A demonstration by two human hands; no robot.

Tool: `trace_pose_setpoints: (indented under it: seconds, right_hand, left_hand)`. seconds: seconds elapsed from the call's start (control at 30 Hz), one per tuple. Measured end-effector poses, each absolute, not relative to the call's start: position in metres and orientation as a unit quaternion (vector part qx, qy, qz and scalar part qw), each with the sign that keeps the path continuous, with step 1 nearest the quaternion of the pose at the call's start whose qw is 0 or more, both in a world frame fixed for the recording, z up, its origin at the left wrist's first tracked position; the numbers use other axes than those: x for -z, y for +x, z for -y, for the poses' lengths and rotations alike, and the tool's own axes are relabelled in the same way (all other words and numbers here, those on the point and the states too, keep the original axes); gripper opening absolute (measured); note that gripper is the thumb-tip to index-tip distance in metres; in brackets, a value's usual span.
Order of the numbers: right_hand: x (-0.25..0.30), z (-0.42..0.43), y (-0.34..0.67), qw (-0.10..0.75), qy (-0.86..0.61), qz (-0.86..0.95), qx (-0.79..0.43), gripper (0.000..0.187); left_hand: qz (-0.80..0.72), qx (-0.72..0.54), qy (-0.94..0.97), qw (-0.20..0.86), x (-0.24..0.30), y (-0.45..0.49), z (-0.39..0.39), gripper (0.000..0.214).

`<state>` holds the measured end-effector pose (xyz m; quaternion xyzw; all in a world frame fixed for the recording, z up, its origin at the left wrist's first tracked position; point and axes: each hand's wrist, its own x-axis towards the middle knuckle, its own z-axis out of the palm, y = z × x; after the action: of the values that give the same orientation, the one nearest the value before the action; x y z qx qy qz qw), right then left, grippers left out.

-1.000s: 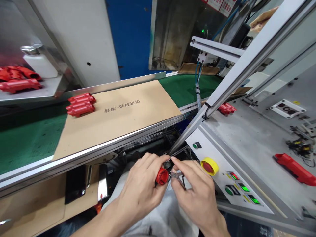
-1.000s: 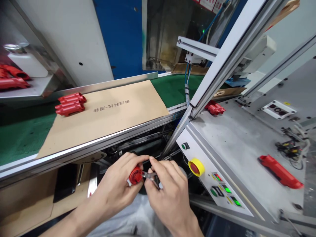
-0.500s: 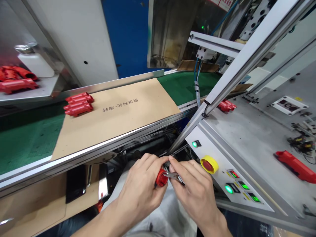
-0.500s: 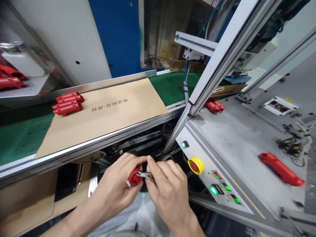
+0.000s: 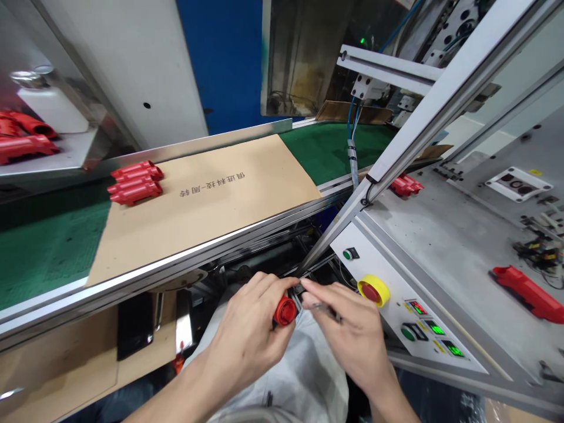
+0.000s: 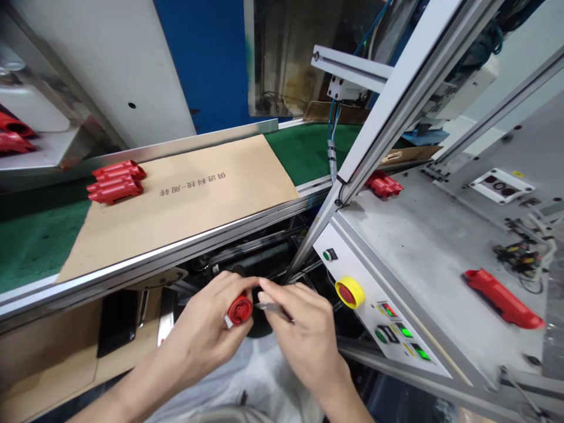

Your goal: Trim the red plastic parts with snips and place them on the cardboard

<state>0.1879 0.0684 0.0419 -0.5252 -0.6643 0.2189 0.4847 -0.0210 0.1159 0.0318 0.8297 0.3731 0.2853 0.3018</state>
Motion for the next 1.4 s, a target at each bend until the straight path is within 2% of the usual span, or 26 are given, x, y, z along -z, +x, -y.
trace_pose_setpoints:
  seconds: [0.03, 0.13, 0.2, 0.23, 0.3, 0.33, 0.43, 0.5, 0.63, 0.8, 1.1, 1.4]
  right_hand:
    - [-0.039, -0.072, 0.191, 0.538, -0.522, 0.582, -0.315, 0.023]
    - [-0.023, -0.079, 0.201, 0.626, -0.484, 0.322, -0.519, 0.033]
    - [-0.006, -0.077, 0.205, 0.613, -0.482, 0.252, -0.573, 0.032]
    - [0.002, -0.074, 0.205, 0.591, -0.493, 0.251, -0.588, 0.041]
    - [0.017, -0.064, 0.205, 0.545, -0.525, 0.298, -0.582, 0.059]
    - [0.022, -0.059, 0.205, 0.523, -0.548, 0.338, -0.558, 0.06]
    - [0.024, -0.045, 0.206, 0.472, -0.621, 0.454, -0.431, 0.049]
    - [0.018, -0.039, 0.206, 0.446, -0.633, 0.506, -0.379, 0.044]
    - [-0.001, -0.034, 0.2, 0.42, -0.622, 0.601, -0.274, 0.035]
    - [-0.018, -0.035, 0.187, 0.415, -0.599, 0.66, -0.185, 0.035]
    - [-0.02, -0.032, 0.175, 0.392, -0.6, 0.696, -0.041, 0.049]
    - [-0.02, -0.031, 0.169, 0.37, -0.603, 0.706, 0.021, 0.058]
  left_hand:
    - [-0.377, -0.284, 0.824, 0.314, -0.031, -0.022, -0.116, 0.045]
    - [-0.378, -0.281, 0.807, 0.356, -0.031, -0.023, -0.116, 0.046]
    - [-0.378, -0.278, 0.789, 0.397, -0.031, -0.025, -0.116, 0.048]
    - [-0.38, -0.276, 0.772, 0.427, -0.03, -0.026, -0.117, 0.049]
    - [-0.371, -0.28, 0.715, 0.523, -0.027, -0.029, -0.119, 0.047]
    - [-0.353, -0.284, 0.672, 0.586, -0.024, -0.031, -0.122, 0.043]
    - [-0.262, -0.309, 0.529, 0.746, -0.014, -0.033, -0.129, 0.028]
    - [-0.225, -0.346, 0.461, 0.786, -0.007, -0.032, -0.132, 0.026]
    - [-0.21, -0.432, 0.395, 0.783, 0.001, -0.027, -0.131, 0.026]
    - [-0.216, -0.458, 0.456, 0.732, 0.002, -0.026, -0.122, 0.022]
    - [-0.232, -0.49, 0.508, 0.669, -0.001, -0.016, -0.105, 0.023]
    - [-0.257, -0.526, 0.572, 0.575, 0.0, -0.007, -0.093, 0.024]
